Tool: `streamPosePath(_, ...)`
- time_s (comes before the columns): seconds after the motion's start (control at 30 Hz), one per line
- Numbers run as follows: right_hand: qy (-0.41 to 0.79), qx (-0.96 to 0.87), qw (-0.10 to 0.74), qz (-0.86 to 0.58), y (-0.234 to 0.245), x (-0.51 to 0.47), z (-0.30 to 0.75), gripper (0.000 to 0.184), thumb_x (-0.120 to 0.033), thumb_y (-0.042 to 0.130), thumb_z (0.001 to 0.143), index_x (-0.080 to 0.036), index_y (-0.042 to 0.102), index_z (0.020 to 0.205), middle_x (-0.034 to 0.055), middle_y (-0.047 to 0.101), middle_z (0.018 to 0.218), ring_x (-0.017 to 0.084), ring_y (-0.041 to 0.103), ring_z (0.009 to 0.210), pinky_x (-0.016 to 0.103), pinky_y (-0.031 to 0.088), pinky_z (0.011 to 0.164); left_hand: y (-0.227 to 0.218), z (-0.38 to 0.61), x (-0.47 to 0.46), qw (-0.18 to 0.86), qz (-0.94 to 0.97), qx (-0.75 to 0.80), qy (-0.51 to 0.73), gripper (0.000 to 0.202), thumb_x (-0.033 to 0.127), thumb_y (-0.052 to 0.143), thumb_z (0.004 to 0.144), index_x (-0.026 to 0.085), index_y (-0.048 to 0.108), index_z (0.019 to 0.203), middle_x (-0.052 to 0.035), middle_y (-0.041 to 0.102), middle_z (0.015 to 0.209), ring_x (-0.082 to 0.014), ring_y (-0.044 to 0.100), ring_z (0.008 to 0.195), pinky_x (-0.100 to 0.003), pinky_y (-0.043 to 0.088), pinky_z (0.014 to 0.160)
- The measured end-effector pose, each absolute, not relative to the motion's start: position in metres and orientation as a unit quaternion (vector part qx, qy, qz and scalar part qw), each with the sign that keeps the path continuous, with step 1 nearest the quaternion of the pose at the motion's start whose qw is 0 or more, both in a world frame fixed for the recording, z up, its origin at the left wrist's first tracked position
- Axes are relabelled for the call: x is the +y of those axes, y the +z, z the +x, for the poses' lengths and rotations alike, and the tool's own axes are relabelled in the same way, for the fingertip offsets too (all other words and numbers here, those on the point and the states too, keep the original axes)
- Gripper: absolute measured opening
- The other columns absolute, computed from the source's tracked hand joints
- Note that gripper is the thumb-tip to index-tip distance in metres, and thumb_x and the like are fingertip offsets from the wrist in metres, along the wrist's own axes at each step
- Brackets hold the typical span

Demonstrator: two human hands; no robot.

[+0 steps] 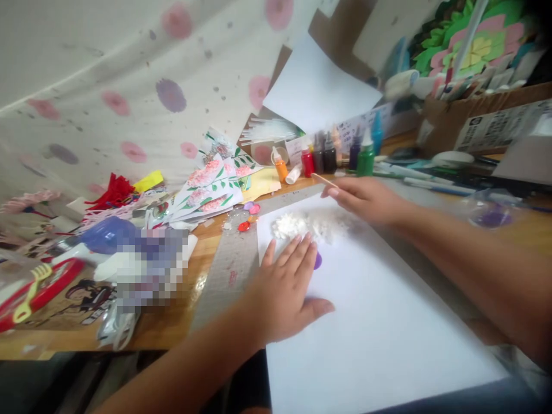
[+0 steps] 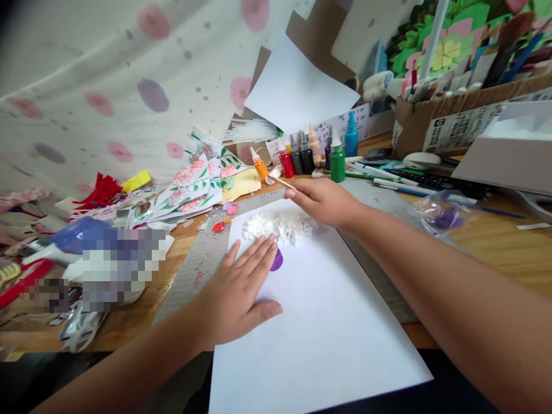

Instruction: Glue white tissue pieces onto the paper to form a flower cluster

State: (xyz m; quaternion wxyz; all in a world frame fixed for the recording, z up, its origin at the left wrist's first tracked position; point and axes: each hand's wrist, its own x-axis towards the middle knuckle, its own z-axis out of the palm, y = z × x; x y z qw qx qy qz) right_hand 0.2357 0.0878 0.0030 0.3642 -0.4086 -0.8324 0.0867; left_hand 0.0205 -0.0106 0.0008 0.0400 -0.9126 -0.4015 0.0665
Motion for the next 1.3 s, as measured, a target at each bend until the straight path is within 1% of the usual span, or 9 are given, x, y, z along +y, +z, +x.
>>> streamPosePath(0.27, 0.101, -0.827, 0.351, -0.428, 0.005, 0.087, 0.237, 0.039, -0.044, 0.031, 0.085, -0.017, 0.059, 0.084, 0.0060, 0.063, 0.082, 0.017, 0.057, 0.071, 0.027, 0.039, 0.061, 0.000, 0.024, -0.010, -0.059, -0.908, -0.407, 0.081, 0.074, 0.062, 0.024, 0.081, 0.013, 0.017, 0.137, -0.0105, 0.007, 0.144, -0.0257, 0.007, 0.132, -0.050, 0.016, 0.105)
streamPosePath(0.43, 0.096, -0.836, 0.347, -0.414, 0.005, 0.087, 0.237, 0.038, -0.044, 0.032, 0.085, -0.018, 0.059, 0.084, 0.0052, 0.063, 0.080, 0.015, 0.056, 0.070, 0.026, 0.039, 0.061, -0.005, 0.023, -0.012, -0.041, -0.909, -0.407, 0.074, 0.076, 0.062, 0.024, 0.082, 0.013, 0.009, 0.138, -0.0098, 0.007, 0.144, -0.0243, 0.005, 0.132, -0.050, 0.012, 0.106)
streamPosePath(0.53, 0.099, -0.836, 0.348, -0.413, 0.005, 0.088, 0.238, 0.040, -0.045, 0.031, 0.085, -0.018, 0.059, 0.084, 0.0050, 0.062, 0.079, 0.015, 0.055, 0.068, 0.026, 0.038, 0.060, -0.008, 0.020, -0.014, -0.004, -0.918, -0.395, 0.035, 0.077, 0.061, 0.025, 0.082, 0.015, 0.001, 0.138, -0.0121, -0.001, 0.144, -0.0269, -0.001, 0.132, -0.053, 0.010, 0.104)
streamPosePath(0.67, 0.106, -0.823, 0.352, -0.433, 0.006, 0.087, 0.238, 0.043, -0.051, 0.031, 0.083, -0.019, 0.060, 0.081, 0.0040, 0.059, 0.070, 0.015, 0.053, 0.061, 0.027, 0.037, 0.057, -0.007, 0.015, -0.016, 0.061, -0.910, -0.411, -0.013, 0.081, 0.066, 0.030, 0.077, 0.015, 0.012, 0.137, -0.0161, -0.011, 0.143, -0.0362, -0.010, 0.129, -0.061, 0.008, 0.098)
streamPosePath(0.77, 0.110, -0.817, 0.348, -0.446, 0.008, 0.086, 0.237, 0.050, -0.057, 0.029, 0.081, -0.019, 0.060, 0.079, 0.0034, 0.056, 0.064, 0.014, 0.051, 0.058, 0.027, 0.036, 0.055, -0.004, 0.013, -0.013, 0.052, -0.901, -0.430, 0.022, 0.072, 0.062, 0.030, 0.080, 0.015, 0.025, 0.134, -0.0135, -0.005, 0.144, -0.0386, -0.007, 0.129, -0.064, 0.010, 0.096)
streamPosePath(0.9, 0.103, -0.821, 0.340, -0.447, 0.008, 0.086, 0.238, 0.049, -0.057, 0.030, 0.081, -0.019, 0.060, 0.080, 0.0030, 0.057, 0.065, 0.015, 0.052, 0.059, 0.027, 0.037, 0.056, 0.000, 0.015, -0.008, 0.032, -0.898, -0.434, 0.060, 0.054, 0.048, 0.027, 0.087, 0.017, 0.032, 0.131, -0.0046, 0.015, 0.144, -0.0330, 0.003, 0.131, -0.063, 0.010, 0.098)
streamPosePath(1.0, 0.104, -0.829, 0.336, -0.436, 0.006, 0.087, 0.239, 0.045, -0.051, 0.030, 0.083, -0.018, 0.061, 0.088, 0.0043, 0.061, 0.074, 0.016, 0.056, 0.067, 0.027, 0.040, 0.060, 0.000, 0.015, -0.008, 0.029, -0.902, -0.427, 0.060, 0.050, 0.045, 0.026, 0.088, 0.020, 0.031, 0.132, -0.0009, 0.019, 0.143, -0.0312, 0.006, 0.131, -0.064, 0.008, 0.098)
streamPosePath(1.17, 0.099, -0.834, 0.348, -0.417, 0.008, 0.081, 0.235, 0.046, -0.047, 0.029, 0.086, -0.023, 0.048, 0.120, 0.0045, 0.056, 0.116, 0.021, 0.055, 0.100, 0.031, 0.042, 0.078, -0.007, 0.010, -0.014, 0.069, -0.884, -0.462, 0.027, 0.053, 0.041, 0.025, 0.089, 0.021, 0.016, 0.137, -0.0048, 0.006, 0.145, -0.0316, 0.005, 0.131, -0.064, 0.007, 0.098)
streamPosePath(1.3, 0.086, -0.834, 0.308, -0.450, 0.012, 0.058, 0.229, 0.045, -0.047, 0.028, 0.086, -0.024, 0.051, 0.116, 0.0042, 0.059, 0.112, 0.021, 0.058, 0.094, 0.031, 0.045, 0.072, -0.008, 0.010, -0.015, 0.062, -0.882, -0.465, 0.041, 0.051, 0.046, 0.021, 0.088, 0.025, 0.022, 0.135, -0.0006, 0.009, 0.145, -0.0316, 0.005, 0.131, -0.063, 0.010, 0.098)
